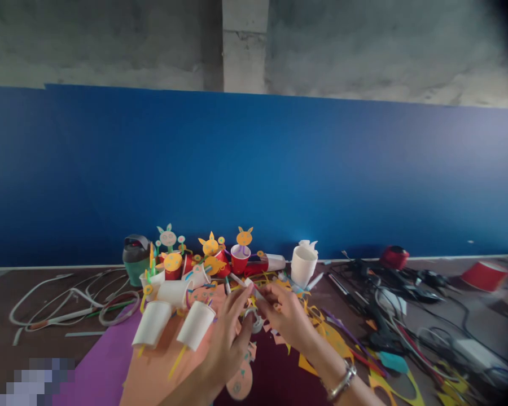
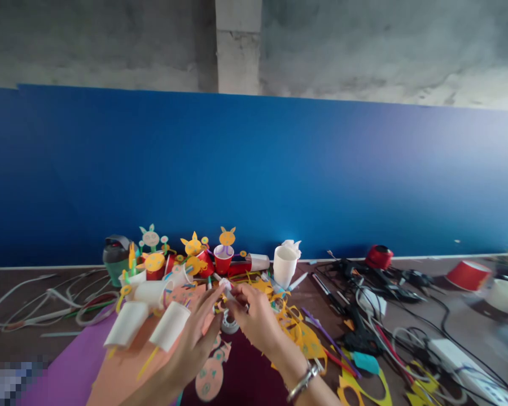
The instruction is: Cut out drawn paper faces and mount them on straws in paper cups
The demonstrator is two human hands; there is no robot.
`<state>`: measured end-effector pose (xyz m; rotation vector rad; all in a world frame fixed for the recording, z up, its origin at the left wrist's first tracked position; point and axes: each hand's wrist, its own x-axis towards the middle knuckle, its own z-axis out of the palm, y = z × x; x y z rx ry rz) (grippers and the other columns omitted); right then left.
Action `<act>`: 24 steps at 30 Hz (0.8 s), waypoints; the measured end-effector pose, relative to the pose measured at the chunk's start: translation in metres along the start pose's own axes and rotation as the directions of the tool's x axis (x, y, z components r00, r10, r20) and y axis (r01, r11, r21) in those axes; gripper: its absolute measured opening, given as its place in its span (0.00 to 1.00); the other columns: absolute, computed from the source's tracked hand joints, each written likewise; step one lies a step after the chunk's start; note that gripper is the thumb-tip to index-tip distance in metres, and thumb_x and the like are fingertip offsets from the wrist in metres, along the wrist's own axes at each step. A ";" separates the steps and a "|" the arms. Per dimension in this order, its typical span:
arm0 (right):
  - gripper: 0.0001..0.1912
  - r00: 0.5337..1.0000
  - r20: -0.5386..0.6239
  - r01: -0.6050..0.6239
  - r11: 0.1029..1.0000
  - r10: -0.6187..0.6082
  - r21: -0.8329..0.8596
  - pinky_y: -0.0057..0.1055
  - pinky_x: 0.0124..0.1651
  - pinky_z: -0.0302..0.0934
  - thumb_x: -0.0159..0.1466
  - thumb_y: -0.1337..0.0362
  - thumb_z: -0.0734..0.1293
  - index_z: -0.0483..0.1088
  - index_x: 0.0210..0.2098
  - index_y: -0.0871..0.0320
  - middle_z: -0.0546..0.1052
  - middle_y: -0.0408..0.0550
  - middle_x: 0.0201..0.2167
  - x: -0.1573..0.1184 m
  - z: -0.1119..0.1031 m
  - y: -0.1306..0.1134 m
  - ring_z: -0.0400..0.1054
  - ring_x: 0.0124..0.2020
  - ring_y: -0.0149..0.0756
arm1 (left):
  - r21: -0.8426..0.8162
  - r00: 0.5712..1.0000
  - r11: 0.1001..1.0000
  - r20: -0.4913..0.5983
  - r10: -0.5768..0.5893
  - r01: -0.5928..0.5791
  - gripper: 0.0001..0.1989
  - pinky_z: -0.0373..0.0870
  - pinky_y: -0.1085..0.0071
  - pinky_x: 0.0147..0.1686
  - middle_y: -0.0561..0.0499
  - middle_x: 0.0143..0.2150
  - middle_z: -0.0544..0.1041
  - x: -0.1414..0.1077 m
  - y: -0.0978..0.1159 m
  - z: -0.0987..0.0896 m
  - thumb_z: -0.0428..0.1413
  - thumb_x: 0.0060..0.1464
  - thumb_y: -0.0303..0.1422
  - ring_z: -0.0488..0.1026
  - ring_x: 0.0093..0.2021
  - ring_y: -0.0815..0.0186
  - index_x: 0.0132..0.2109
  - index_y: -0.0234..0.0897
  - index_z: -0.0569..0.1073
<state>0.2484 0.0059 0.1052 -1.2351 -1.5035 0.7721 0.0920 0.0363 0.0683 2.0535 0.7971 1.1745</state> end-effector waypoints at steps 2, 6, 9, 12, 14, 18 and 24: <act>0.05 1.000 -0.008 -0.005 0.999 0.005 -0.039 0.27 0.28 0.60 0.62 0.62 0.63 0.69 0.34 0.57 0.75 0.43 0.26 -0.002 0.003 0.001 0.68 0.27 0.34 | 0.003 1.000 1.000 -0.016 0.011 -0.011 0.21 0.56 0.59 0.59 0.47 0.60 0.64 0.000 0.001 -0.001 0.46 0.61 0.30 0.58 0.61 0.58 0.61 0.47 0.62; 0.05 0.998 -0.029 0.049 0.986 -0.054 -0.157 0.28 0.31 0.61 0.61 0.63 0.64 0.69 0.36 0.57 0.75 0.45 0.28 -0.004 0.005 0.002 0.69 0.30 0.36 | -0.028 0.997 1.000 -0.077 -0.002 0.000 0.16 0.61 0.62 0.55 0.46 0.54 0.69 0.003 0.008 -0.004 0.47 0.60 0.31 0.64 0.56 0.58 0.55 0.43 0.67; 0.05 0.991 -0.021 0.124 0.957 -0.134 -0.261 0.30 0.35 0.61 0.62 0.65 0.63 0.68 0.37 0.56 0.75 0.47 0.31 -0.005 0.006 0.002 0.69 0.33 0.38 | -0.080 0.992 0.996 -0.121 -0.045 0.036 0.10 0.64 0.63 0.51 0.46 0.47 0.72 0.004 0.013 -0.005 0.48 0.60 0.33 0.68 0.50 0.59 0.47 0.40 0.69; 0.05 0.985 0.030 0.170 0.917 -0.171 -0.361 0.32 0.38 0.61 0.63 0.67 0.61 0.67 0.38 0.56 0.75 0.47 0.31 -0.007 0.007 0.003 0.68 0.35 0.39 | -0.155 0.986 0.983 -0.119 -0.119 0.100 0.08 0.66 0.64 0.46 0.47 0.43 0.73 0.004 0.010 -0.004 0.49 0.60 0.36 0.70 0.46 0.60 0.43 0.40 0.69; 0.07 0.980 0.065 0.199 0.888 -0.189 -0.414 0.34 0.41 0.60 0.63 0.68 0.60 0.66 0.41 0.56 0.75 0.47 0.33 -0.008 0.008 0.003 0.68 0.38 0.40 | -0.157 0.981 0.979 -0.126 -0.149 0.129 0.07 0.66 0.65 0.45 0.48 0.41 0.73 0.005 0.007 -0.004 0.50 0.59 0.37 0.70 0.43 0.60 0.40 0.39 0.69; 0.10 0.971 0.098 0.239 0.839 -0.220 -0.490 0.37 0.46 0.58 0.64 0.70 0.58 0.64 0.44 0.55 0.75 0.48 0.37 -0.010 0.009 0.002 0.67 0.42 0.42 | -0.070 0.975 0.991 -0.184 -0.126 0.115 0.09 0.64 0.65 0.45 0.50 0.36 0.72 0.007 0.003 -0.006 0.52 0.57 0.38 0.69 0.41 0.61 0.33 0.38 0.69; 0.09 0.968 0.077 0.244 0.832 -0.238 -0.499 0.36 0.45 0.57 0.65 0.71 0.56 0.64 0.42 0.54 0.75 0.47 0.37 -0.009 0.011 0.000 0.68 0.40 0.40 | -0.172 0.964 0.961 -0.119 -0.236 0.215 0.11 0.67 0.71 0.33 0.53 0.31 0.72 0.006 0.007 -0.007 0.51 0.57 0.41 0.71 0.34 0.63 0.35 0.38 0.69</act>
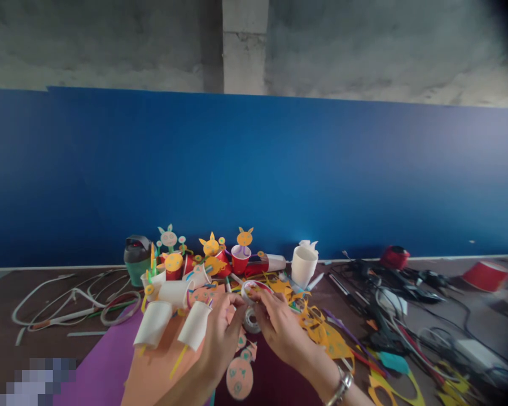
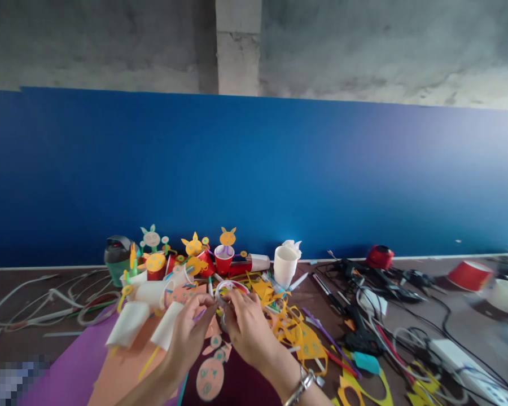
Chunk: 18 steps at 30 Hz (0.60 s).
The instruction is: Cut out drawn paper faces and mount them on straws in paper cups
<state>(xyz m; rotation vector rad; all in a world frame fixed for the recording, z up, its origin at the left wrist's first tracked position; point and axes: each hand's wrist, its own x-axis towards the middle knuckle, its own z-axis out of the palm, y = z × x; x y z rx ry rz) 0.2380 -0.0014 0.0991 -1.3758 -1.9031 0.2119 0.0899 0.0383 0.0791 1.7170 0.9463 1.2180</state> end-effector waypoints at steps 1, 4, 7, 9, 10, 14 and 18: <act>0.09 1.000 -0.010 0.000 1.000 0.000 0.004 0.36 0.45 0.57 0.65 0.71 0.57 0.64 0.41 0.54 0.75 0.46 0.37 0.000 0.001 0.000 0.68 0.41 0.39 | -0.004 1.000 1.000 0.008 -0.013 0.013 0.11 0.67 0.72 0.32 0.53 0.31 0.73 -0.001 0.000 0.000 0.51 0.57 0.41 0.71 0.33 0.63 0.35 0.38 0.69; 0.08 0.999 -0.035 -0.004 1.000 0.005 0.021 0.35 0.45 0.56 0.64 0.71 0.57 0.64 0.39 0.54 0.75 0.46 0.36 0.000 0.004 0.000 0.68 0.41 0.39 | 0.012 1.000 1.000 0.012 -0.002 0.002 0.10 0.67 0.72 0.31 0.52 0.32 0.74 -0.002 -0.002 0.000 0.51 0.57 0.40 0.72 0.35 0.63 0.36 0.38 0.69; 0.07 0.999 -0.049 -0.016 0.999 0.018 0.035 0.35 0.45 0.55 0.64 0.71 0.58 0.65 0.37 0.55 0.75 0.45 0.34 0.000 0.007 0.001 0.68 0.38 0.38 | 0.062 0.997 0.995 0.024 0.073 -0.074 0.09 0.67 0.71 0.34 0.51 0.33 0.73 -0.002 -0.004 -0.002 0.49 0.59 0.38 0.71 0.36 0.63 0.36 0.38 0.69; 0.07 0.998 -0.054 -0.022 0.999 0.024 0.045 0.35 0.45 0.55 0.63 0.71 0.58 0.66 0.37 0.56 0.74 0.45 0.32 -0.001 0.008 0.002 0.68 0.36 0.37 | 0.126 0.988 0.980 0.034 0.148 -0.151 0.08 0.66 0.69 0.37 0.51 0.33 0.73 -0.002 -0.004 -0.003 0.48 0.60 0.36 0.70 0.36 0.63 0.36 0.38 0.69; 0.07 0.998 -0.054 -0.026 0.998 0.029 0.053 0.35 0.44 0.55 0.63 0.72 0.59 0.66 0.37 0.56 0.75 0.45 0.32 -0.001 0.008 0.002 0.68 0.36 0.37 | 0.157 0.982 0.969 0.038 0.186 -0.190 0.08 0.66 0.69 0.39 0.51 0.34 0.72 -0.002 -0.004 -0.004 0.48 0.60 0.35 0.70 0.37 0.63 0.35 0.38 0.68; 0.08 0.998 -0.029 -0.055 0.992 0.058 0.115 0.33 0.42 0.56 0.62 0.71 0.59 0.68 0.38 0.55 0.75 0.45 0.33 -0.001 0.004 0.000 0.67 0.37 0.38 | 0.223 0.962 0.936 0.043 0.271 -0.273 0.07 0.65 0.68 0.39 0.50 0.34 0.72 -0.002 -0.005 -0.004 0.47 0.61 0.33 0.69 0.38 0.62 0.34 0.39 0.67; 0.07 0.996 -0.021 -0.083 0.980 0.089 0.181 0.31 0.39 0.56 0.61 0.71 0.60 0.69 0.33 0.56 0.74 0.44 0.30 0.000 0.004 -0.001 0.66 0.34 0.36 | 0.258 0.952 0.917 0.045 0.304 -0.305 0.07 0.65 0.68 0.39 0.50 0.34 0.72 -0.003 -0.006 -0.004 0.47 0.61 0.32 0.69 0.38 0.62 0.34 0.39 0.67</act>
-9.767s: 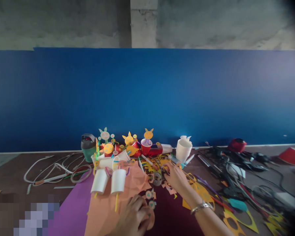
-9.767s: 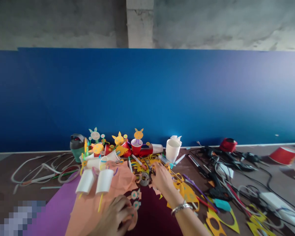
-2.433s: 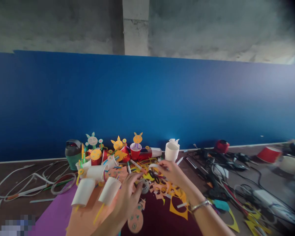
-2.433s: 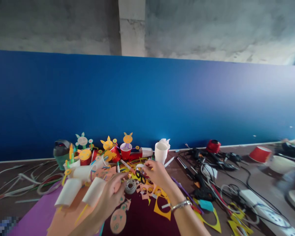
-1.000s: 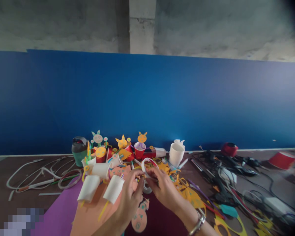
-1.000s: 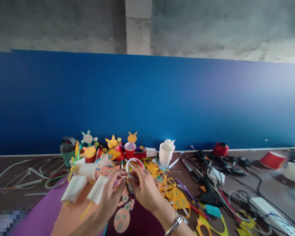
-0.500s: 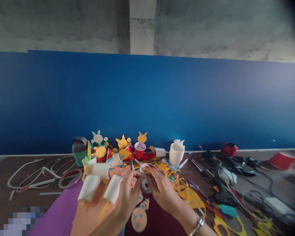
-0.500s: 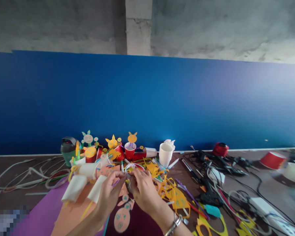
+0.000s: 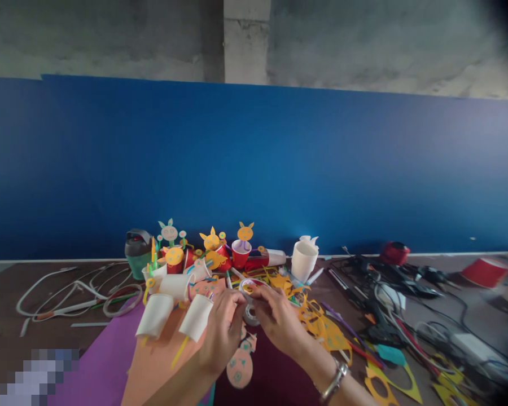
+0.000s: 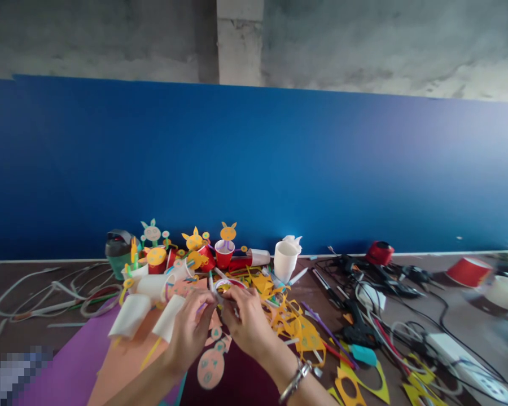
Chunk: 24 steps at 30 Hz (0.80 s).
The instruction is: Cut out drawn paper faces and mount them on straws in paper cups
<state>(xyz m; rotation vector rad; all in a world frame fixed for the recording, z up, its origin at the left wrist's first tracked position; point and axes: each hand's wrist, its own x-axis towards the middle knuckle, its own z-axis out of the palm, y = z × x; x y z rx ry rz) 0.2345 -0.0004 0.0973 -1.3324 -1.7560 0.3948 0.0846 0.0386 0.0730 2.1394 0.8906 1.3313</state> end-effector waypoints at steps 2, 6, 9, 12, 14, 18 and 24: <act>0.06 0.999 0.003 -0.044 0.996 0.044 0.082 0.29 0.34 0.56 0.60 0.71 0.60 0.68 0.31 0.57 0.72 0.43 0.27 0.000 0.004 0.001 0.64 0.30 0.34 | 0.012 0.999 0.999 -0.006 0.033 -0.033 0.07 0.65 0.68 0.40 0.50 0.34 0.72 -0.001 -0.001 0.000 0.47 0.61 0.31 0.69 0.38 0.62 0.34 0.39 0.67; 0.07 0.990 0.052 -0.140 0.940 0.130 0.310 0.25 0.27 0.54 0.63 0.66 0.58 0.67 0.31 0.58 0.68 0.41 0.23 0.001 0.010 0.002 0.61 0.24 0.30 | 0.035 0.995 0.994 -0.018 0.102 -0.102 0.06 0.64 0.68 0.41 0.50 0.34 0.72 -0.002 -0.001 -0.002 0.48 0.60 0.29 0.69 0.38 0.63 0.34 0.39 0.67; 0.07 0.992 0.065 -0.119 0.946 0.104 0.302 0.26 0.29 0.55 0.62 0.67 0.59 0.68 0.32 0.58 0.69 0.42 0.25 0.001 0.007 0.001 0.61 0.26 0.31 | 0.048 0.992 0.991 -0.019 0.122 -0.121 0.06 0.64 0.68 0.40 0.50 0.34 0.72 -0.002 -0.001 -0.003 0.48 0.59 0.28 0.69 0.37 0.62 0.34 0.39 0.67; 0.07 0.999 0.007 -0.036 0.985 0.035 0.171 0.29 0.35 0.56 0.60 0.70 0.60 0.69 0.31 0.57 0.71 0.43 0.26 0.002 0.001 -0.001 0.62 0.29 0.32 | 0.065 0.988 0.987 -0.029 0.150 -0.148 0.06 0.65 0.68 0.41 0.50 0.35 0.73 -0.003 -0.003 -0.003 0.49 0.59 0.27 0.70 0.38 0.62 0.35 0.39 0.68; 0.06 0.999 -0.005 -0.036 0.980 0.038 0.197 0.29 0.35 0.55 0.60 0.69 0.60 0.70 0.30 0.58 0.71 0.43 0.26 0.002 0.002 -0.002 0.62 0.29 0.32 | 0.085 0.984 0.981 -0.024 0.177 -0.174 0.06 0.65 0.67 0.41 0.49 0.35 0.73 -0.003 -0.005 -0.003 0.48 0.59 0.26 0.70 0.38 0.62 0.36 0.39 0.68; 0.10 0.979 0.072 -0.197 0.810 0.189 0.552 0.26 0.25 0.51 0.60 0.59 0.62 0.67 0.27 0.59 0.64 0.39 0.18 0.001 0.014 -0.003 0.55 0.20 0.28 | 0.139 0.970 0.961 -0.015 0.242 -0.238 0.07 0.65 0.64 0.43 0.48 0.37 0.74 -0.005 -0.009 -0.003 0.48 0.58 0.24 0.71 0.39 0.62 0.36 0.39 0.68; 0.11 0.913 -0.009 -0.292 0.669 0.407 0.683 0.25 0.23 0.49 0.57 0.58 0.63 0.63 0.23 0.58 0.60 0.37 0.16 0.005 0.017 0.007 0.53 0.19 0.27 | 0.136 0.953 0.948 -0.050 0.297 -0.288 0.07 0.66 0.62 0.44 0.48 0.36 0.75 -0.003 -0.008 -0.012 0.49 0.57 0.25 0.71 0.39 0.61 0.36 0.40 0.70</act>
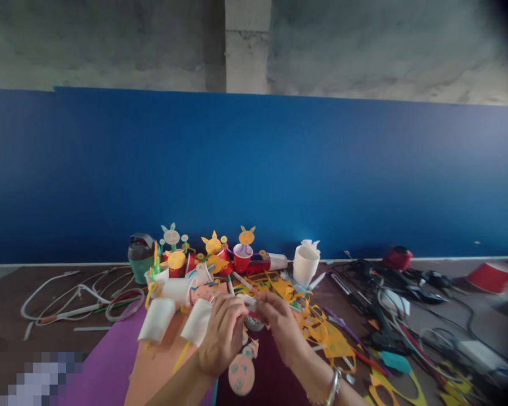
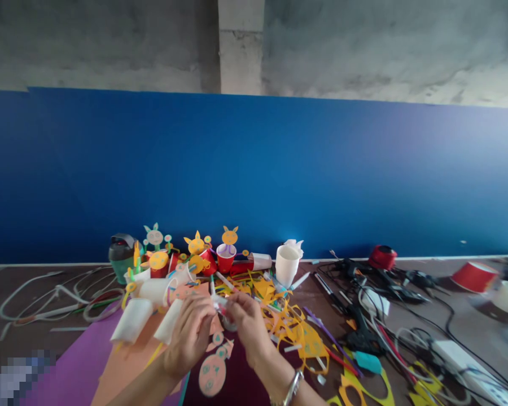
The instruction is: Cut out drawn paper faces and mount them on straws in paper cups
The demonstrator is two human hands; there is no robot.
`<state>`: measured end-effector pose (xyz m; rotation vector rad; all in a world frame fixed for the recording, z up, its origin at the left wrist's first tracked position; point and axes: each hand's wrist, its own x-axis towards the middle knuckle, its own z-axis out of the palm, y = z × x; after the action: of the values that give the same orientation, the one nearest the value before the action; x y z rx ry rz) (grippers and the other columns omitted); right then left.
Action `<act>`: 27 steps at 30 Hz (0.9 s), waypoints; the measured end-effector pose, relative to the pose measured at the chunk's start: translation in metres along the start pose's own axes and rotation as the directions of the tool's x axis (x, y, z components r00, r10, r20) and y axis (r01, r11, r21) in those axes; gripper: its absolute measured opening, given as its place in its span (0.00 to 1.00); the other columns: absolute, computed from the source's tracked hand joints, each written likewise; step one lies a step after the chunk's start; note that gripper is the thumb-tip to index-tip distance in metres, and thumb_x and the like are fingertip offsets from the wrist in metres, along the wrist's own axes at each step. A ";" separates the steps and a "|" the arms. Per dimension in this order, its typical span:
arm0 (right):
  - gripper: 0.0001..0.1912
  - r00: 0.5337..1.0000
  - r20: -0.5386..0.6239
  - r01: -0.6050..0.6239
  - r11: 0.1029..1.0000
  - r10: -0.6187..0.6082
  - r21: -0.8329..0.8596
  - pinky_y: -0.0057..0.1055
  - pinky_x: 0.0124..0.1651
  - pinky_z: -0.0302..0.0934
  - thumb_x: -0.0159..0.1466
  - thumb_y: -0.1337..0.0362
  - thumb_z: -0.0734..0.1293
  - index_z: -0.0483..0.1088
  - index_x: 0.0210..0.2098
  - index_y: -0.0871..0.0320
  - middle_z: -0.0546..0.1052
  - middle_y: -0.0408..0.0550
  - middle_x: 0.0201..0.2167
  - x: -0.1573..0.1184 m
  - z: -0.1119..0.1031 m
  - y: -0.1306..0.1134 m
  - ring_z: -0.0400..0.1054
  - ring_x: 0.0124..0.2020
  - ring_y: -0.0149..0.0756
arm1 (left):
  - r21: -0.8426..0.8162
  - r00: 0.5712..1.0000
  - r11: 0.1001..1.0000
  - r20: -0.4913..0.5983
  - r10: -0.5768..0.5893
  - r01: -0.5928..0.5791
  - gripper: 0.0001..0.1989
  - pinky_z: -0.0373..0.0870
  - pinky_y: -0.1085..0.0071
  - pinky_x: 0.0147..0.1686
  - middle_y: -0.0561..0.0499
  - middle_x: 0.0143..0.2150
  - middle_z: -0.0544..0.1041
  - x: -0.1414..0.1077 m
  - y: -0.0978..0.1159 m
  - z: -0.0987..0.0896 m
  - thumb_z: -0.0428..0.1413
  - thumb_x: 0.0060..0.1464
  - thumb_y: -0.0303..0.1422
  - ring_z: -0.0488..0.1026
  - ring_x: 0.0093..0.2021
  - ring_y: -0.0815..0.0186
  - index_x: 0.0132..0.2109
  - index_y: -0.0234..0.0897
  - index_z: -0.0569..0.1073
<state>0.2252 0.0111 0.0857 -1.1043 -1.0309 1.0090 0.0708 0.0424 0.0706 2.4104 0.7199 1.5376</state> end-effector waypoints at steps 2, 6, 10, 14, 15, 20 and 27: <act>0.13 0.991 -0.107 0.064 0.989 -0.078 -0.131 0.26 0.23 0.51 0.59 0.57 0.61 0.62 0.22 0.57 0.61 0.38 0.16 0.010 -0.016 0.001 0.55 0.19 0.28 | -0.052 0.992 0.992 -0.047 -0.117 0.115 0.05 0.66 0.62 0.44 0.48 0.35 0.75 0.007 0.000 -0.006 0.51 0.57 0.28 0.71 0.39 0.61 0.35 0.40 0.70; 0.08 0.922 -0.055 0.255 0.710 -0.383 -0.657 0.32 0.33 0.58 0.60 0.63 0.59 0.69 0.33 0.58 0.71 0.46 0.24 0.030 -0.052 0.010 0.65 0.28 0.37 | -0.337 0.836 0.790 -0.013 -0.548 0.512 0.09 0.69 0.69 0.34 0.50 0.31 0.75 0.023 -0.003 -0.010 0.54 0.54 0.39 0.73 0.33 0.63 0.35 0.37 0.71; 0.06 0.886 0.021 0.250 0.437 -0.464 -0.864 0.44 0.48 0.56 0.55 0.66 0.65 0.72 0.33 0.57 0.74 0.53 0.36 0.031 -0.058 0.020 0.65 0.42 0.47 | -0.468 0.728 0.602 0.145 -0.670 0.647 0.11 0.67 0.73 0.30 0.52 0.29 0.73 0.028 -0.001 -0.006 0.56 0.52 0.40 0.71 0.30 0.67 0.32 0.36 0.72; 0.10 0.946 0.084 0.304 0.767 -0.313 -0.565 0.36 0.42 0.61 0.62 0.59 0.62 0.71 0.32 0.58 0.74 0.51 0.35 0.019 -0.033 0.012 0.67 0.39 0.41 | -0.489 0.706 0.547 0.231 -0.670 0.679 0.09 0.66 0.74 0.30 0.53 0.26 0.72 0.025 0.005 0.000 0.58 0.50 0.38 0.70 0.28 0.68 0.30 0.36 0.71; 0.12 0.961 0.136 0.276 0.840 -0.240 -0.468 0.33 0.39 0.62 0.63 0.58 0.61 0.71 0.34 0.58 0.74 0.50 0.35 0.016 -0.026 0.009 0.68 0.36 0.39 | -0.482 0.703 0.544 0.249 -0.666 0.686 0.10 0.65 0.74 0.29 0.54 0.25 0.72 0.024 0.006 0.002 0.58 0.49 0.38 0.70 0.28 0.68 0.30 0.36 0.71; 0.08 0.949 0.204 0.305 0.867 -0.242 -0.394 0.33 0.44 0.62 0.59 0.62 0.66 0.70 0.26 0.59 0.72 0.49 0.41 0.006 -0.011 0.000 0.67 0.41 0.38 | -0.438 0.729 0.594 0.263 -0.632 0.674 0.10 0.67 0.72 0.29 0.53 0.27 0.73 0.016 0.011 0.005 0.57 0.50 0.39 0.71 0.29 0.66 0.33 0.36 0.70; 0.06 0.887 0.094 0.395 0.639 -0.452 -0.660 0.37 0.45 0.61 0.59 0.68 0.64 0.70 0.26 0.58 0.72 0.51 0.37 0.018 -0.030 0.003 0.67 0.40 0.41 | 0.186 0.780 0.911 0.472 -0.411 0.368 0.17 0.67 0.59 0.44 0.44 0.42 0.77 -0.034 0.029 -0.007 0.61 0.44 0.32 0.72 0.44 0.52 0.45 0.41 0.73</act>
<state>0.2577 0.0230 0.0812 -1.3602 -1.5613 0.1791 0.0617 0.0002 0.0582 2.3564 1.0850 0.6833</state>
